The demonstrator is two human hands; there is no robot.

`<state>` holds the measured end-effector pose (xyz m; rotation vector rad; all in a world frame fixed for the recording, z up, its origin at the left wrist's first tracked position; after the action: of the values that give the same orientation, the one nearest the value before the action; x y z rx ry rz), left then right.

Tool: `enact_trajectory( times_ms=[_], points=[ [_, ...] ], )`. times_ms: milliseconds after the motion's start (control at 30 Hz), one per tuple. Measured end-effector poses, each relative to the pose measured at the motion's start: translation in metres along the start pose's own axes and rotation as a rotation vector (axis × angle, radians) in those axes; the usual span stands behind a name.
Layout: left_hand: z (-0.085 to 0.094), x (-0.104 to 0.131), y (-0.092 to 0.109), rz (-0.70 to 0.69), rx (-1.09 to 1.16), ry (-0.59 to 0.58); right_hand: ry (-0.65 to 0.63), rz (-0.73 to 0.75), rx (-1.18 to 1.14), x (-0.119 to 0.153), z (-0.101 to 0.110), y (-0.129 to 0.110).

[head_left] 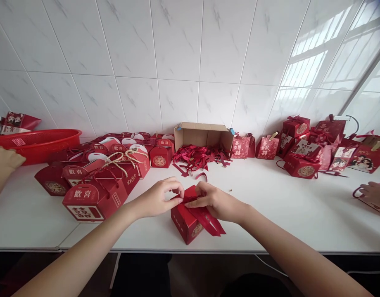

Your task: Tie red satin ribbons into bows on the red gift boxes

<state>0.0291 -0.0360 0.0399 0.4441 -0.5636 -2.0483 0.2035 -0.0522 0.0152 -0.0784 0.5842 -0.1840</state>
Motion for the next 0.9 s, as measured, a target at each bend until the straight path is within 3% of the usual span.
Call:
enact_trajectory(
  times_ms=[300,500,767,900],
  points=[
    [-0.002,0.001,0.006,0.042,-0.194,-0.093,0.026,-0.001,-0.031,0.0,-0.001,-0.001],
    [-0.009,-0.002,-0.001,0.07,0.043,-0.201,0.056,-0.023,-0.089,0.003,-0.003,0.001],
    [-0.014,-0.004,-0.008,0.137,0.151,-0.204,0.111,0.004,-0.105,0.004,-0.003,-0.001],
    [-0.014,-0.007,-0.007,0.186,0.285,-0.063,0.135,0.019,-0.1,0.004,-0.004,-0.001]
  ],
)
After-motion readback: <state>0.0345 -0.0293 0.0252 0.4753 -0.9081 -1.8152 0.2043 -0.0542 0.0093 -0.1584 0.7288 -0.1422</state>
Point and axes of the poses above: each hand's wrist, its own x-axis away from the middle knuckle, its own z-axis out of the back of the hand, y = z × x, the point moved 4 cm from there along -x, towards the middle knuckle, and after that the axes turned 14 degrees about z, right-handed, at the moved point
